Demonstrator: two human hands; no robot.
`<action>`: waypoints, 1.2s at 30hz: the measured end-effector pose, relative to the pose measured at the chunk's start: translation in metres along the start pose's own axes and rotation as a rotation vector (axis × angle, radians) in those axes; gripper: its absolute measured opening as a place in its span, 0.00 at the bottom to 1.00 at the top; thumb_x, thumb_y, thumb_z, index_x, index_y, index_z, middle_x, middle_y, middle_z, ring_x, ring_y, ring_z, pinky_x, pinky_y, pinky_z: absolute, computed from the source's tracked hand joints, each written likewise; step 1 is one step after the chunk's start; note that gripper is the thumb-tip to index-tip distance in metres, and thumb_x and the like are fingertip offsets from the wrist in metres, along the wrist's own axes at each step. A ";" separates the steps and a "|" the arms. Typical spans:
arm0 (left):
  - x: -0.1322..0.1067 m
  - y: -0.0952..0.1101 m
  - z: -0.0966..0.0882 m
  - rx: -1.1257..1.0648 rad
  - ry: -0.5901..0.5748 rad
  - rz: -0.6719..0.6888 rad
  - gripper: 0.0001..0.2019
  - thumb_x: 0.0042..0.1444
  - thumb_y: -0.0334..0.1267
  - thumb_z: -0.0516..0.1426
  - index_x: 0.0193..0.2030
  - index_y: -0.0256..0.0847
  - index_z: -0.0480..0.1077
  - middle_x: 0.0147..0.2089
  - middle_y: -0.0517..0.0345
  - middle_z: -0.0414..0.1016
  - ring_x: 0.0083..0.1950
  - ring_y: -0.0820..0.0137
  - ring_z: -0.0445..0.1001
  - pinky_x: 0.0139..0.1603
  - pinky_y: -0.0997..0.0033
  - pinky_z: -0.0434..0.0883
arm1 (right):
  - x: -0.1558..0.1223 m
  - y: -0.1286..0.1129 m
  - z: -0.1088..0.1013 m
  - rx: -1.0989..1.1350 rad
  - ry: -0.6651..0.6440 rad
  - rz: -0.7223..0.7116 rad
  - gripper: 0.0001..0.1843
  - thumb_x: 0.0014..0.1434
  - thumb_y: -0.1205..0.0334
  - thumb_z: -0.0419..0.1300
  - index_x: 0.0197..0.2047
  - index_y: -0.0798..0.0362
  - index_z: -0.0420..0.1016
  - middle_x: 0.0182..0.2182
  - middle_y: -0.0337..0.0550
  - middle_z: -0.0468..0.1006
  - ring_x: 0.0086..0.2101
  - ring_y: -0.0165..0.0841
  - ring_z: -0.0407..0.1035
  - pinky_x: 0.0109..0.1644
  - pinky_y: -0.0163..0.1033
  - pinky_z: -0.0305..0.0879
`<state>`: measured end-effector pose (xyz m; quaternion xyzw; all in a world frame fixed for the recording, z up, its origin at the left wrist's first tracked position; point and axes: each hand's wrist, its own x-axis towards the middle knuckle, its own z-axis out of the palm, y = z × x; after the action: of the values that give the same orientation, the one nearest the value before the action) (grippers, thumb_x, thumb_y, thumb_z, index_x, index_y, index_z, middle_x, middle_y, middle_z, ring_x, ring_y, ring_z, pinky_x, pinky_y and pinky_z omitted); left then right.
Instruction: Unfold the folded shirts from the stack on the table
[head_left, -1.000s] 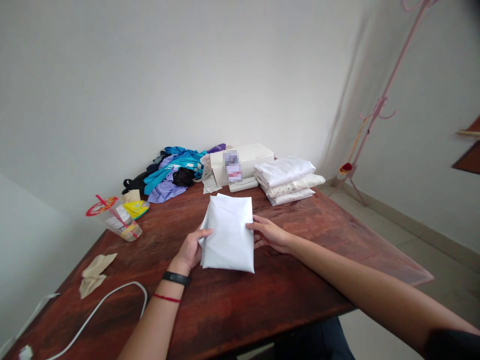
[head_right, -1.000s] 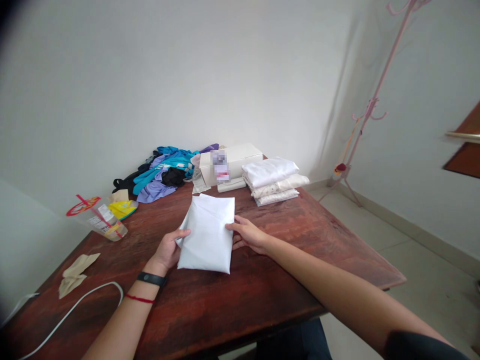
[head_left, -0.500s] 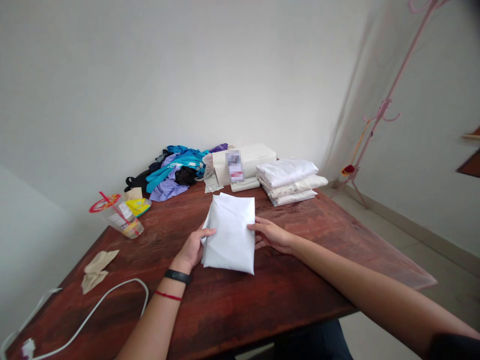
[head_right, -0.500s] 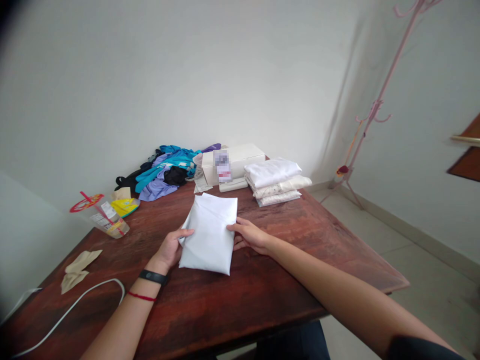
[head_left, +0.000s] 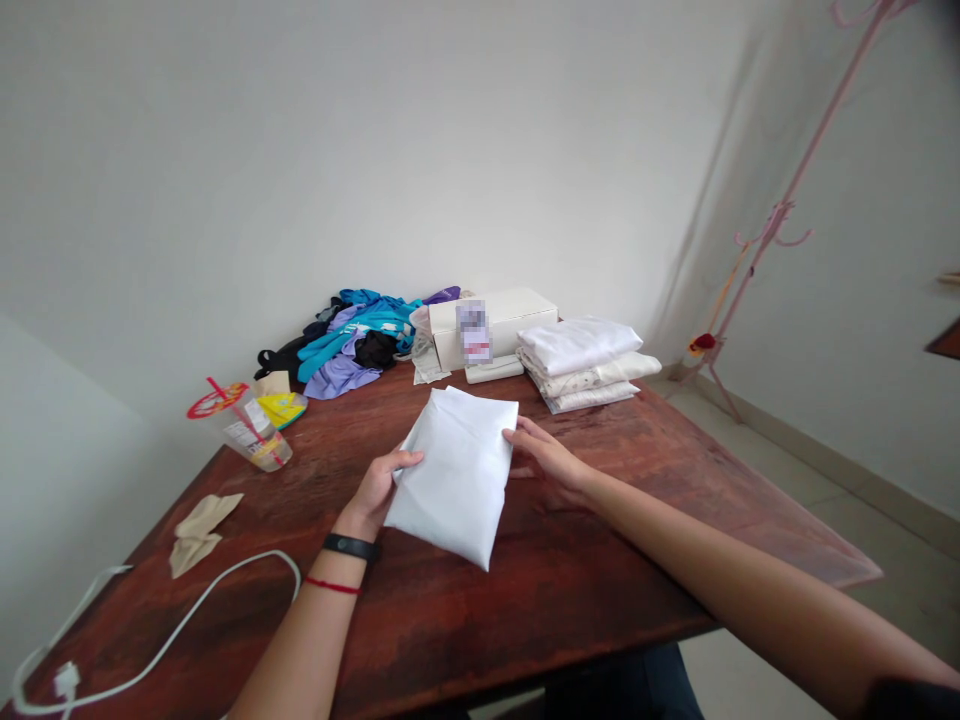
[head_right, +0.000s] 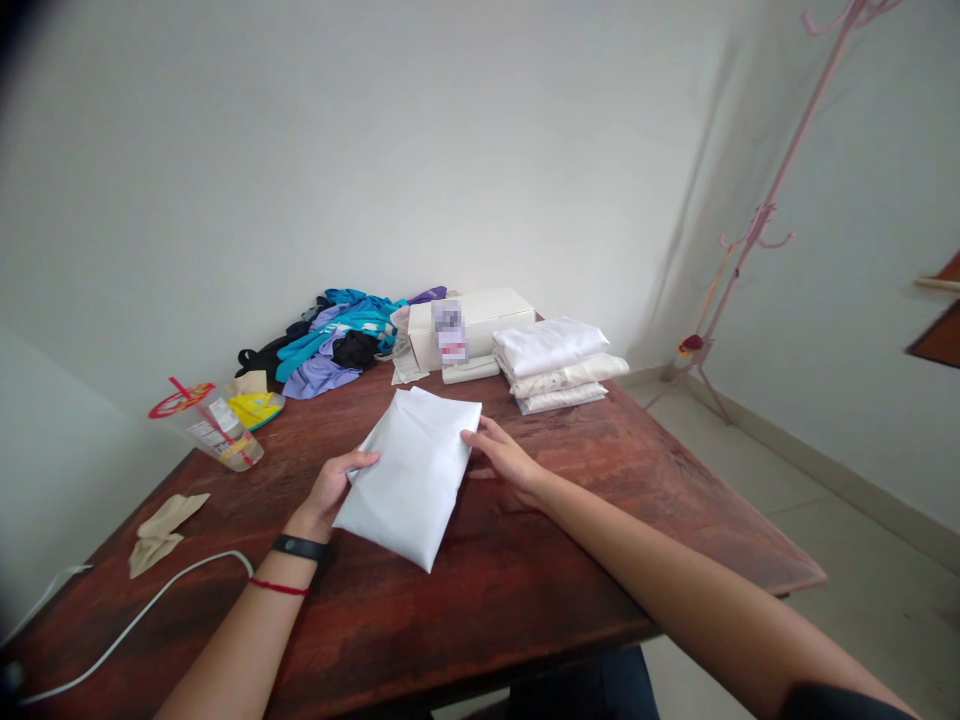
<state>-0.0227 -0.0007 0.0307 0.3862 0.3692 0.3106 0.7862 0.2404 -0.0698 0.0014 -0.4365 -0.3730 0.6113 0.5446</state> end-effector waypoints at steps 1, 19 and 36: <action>-0.001 0.001 -0.001 0.020 -0.014 0.023 0.31 0.49 0.31 0.62 0.62 0.31 0.70 0.41 0.45 0.84 0.36 0.56 0.83 0.37 0.63 0.78 | 0.002 -0.002 -0.002 -0.024 0.059 -0.064 0.27 0.57 0.48 0.67 0.57 0.43 0.70 0.54 0.44 0.76 0.52 0.41 0.71 0.51 0.47 0.72; -0.016 -0.004 0.001 0.268 -0.363 -0.139 0.41 0.46 0.30 0.66 0.70 0.44 0.64 0.57 0.45 0.79 0.47 0.53 0.81 0.44 0.62 0.77 | -0.006 -0.013 -0.005 -0.355 -0.234 -0.108 0.27 0.51 0.51 0.74 0.51 0.55 0.78 0.46 0.49 0.81 0.47 0.43 0.75 0.52 0.48 0.70; -0.007 -0.008 -0.009 0.349 -0.368 -0.123 0.42 0.47 0.33 0.68 0.70 0.46 0.63 0.68 0.49 0.69 0.59 0.52 0.75 0.51 0.64 0.75 | -0.010 -0.008 -0.001 -0.273 -0.188 -0.040 0.27 0.47 0.48 0.76 0.45 0.54 0.76 0.42 0.46 0.80 0.42 0.39 0.75 0.46 0.42 0.70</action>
<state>-0.0321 -0.0065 0.0220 0.5429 0.2908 0.1186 0.7789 0.2443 -0.0783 0.0100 -0.4397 -0.5105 0.5821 0.4552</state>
